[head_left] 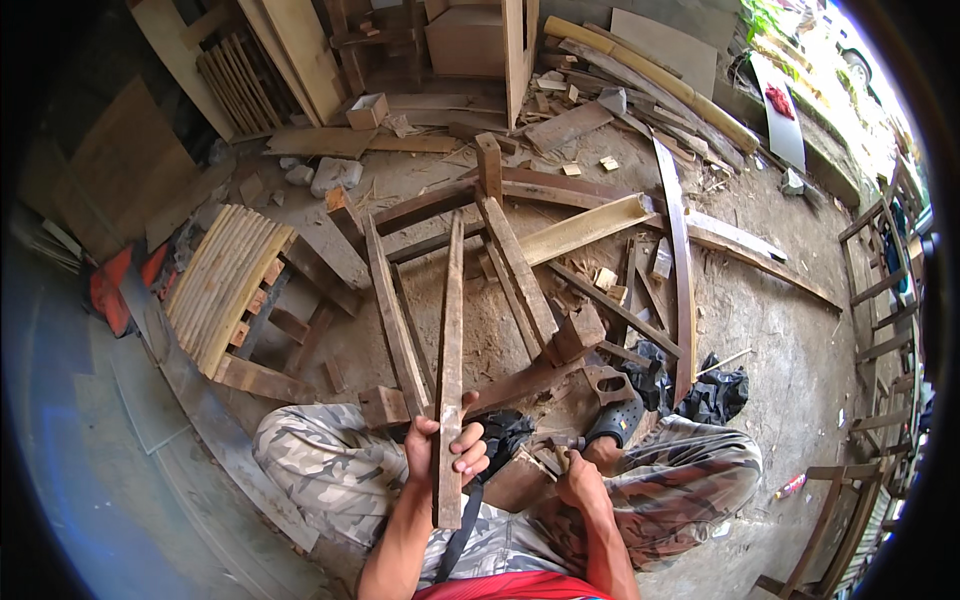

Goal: The person sits on the floor and uses a hammer to strike and pry apart a wooden chair frame. They repeatedly hit joints and pull apart pieces, separating parts of the frame.

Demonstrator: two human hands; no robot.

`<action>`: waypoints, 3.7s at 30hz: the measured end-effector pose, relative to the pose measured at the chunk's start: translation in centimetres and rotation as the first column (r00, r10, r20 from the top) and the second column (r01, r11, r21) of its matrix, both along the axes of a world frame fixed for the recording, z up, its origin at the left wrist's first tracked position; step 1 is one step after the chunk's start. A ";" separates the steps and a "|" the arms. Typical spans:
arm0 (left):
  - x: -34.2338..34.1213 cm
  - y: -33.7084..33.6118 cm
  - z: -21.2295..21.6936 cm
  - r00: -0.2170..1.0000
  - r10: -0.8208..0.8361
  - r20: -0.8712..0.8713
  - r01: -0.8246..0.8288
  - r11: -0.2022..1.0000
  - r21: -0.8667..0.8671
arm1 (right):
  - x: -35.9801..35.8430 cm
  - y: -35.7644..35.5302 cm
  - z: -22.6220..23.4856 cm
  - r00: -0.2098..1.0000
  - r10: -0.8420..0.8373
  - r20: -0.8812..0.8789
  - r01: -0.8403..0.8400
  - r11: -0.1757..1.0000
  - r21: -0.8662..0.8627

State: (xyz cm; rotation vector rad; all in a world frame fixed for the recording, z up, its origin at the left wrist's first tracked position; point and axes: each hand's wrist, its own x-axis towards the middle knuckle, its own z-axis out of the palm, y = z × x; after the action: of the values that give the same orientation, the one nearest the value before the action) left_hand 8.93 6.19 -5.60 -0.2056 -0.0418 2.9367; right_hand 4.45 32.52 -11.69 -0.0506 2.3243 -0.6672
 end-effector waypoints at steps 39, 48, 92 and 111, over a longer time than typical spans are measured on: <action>-3.4 -24.8 -3.6 0.732 0.468 0.496 0.637 -0.729 -0.252 | -0.2 -0.8 0.3 0.988 0.100 -0.119 -0.103 0.995 -0.017; -11.0 -22.9 -0.3 0.937 0.335 0.101 0.341 -0.812 -0.475 | -0.6 -0.1 0.4 0.998 -0.003 -0.060 -0.001 0.998 -0.058; -12.2 3.8 -9.6 0.983 -0.152 0.099 -0.102 -0.913 -0.395 | -32.9 12.9 -11.5 0.918 0.209 -0.336 -0.065 0.918 0.392; -13.3 3.3 -7.9 0.937 0.242 -0.253 -0.156 -0.359 -0.920 | -22.6 10.6 12.8 0.960 -0.255 -0.114 0.201 0.914 -0.354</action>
State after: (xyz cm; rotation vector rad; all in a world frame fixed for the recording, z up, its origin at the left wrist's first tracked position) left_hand -4.33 9.45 -13.52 -0.5056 2.7553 2.0874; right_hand -18.12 43.09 1.15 0.0135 2.3594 -1.2202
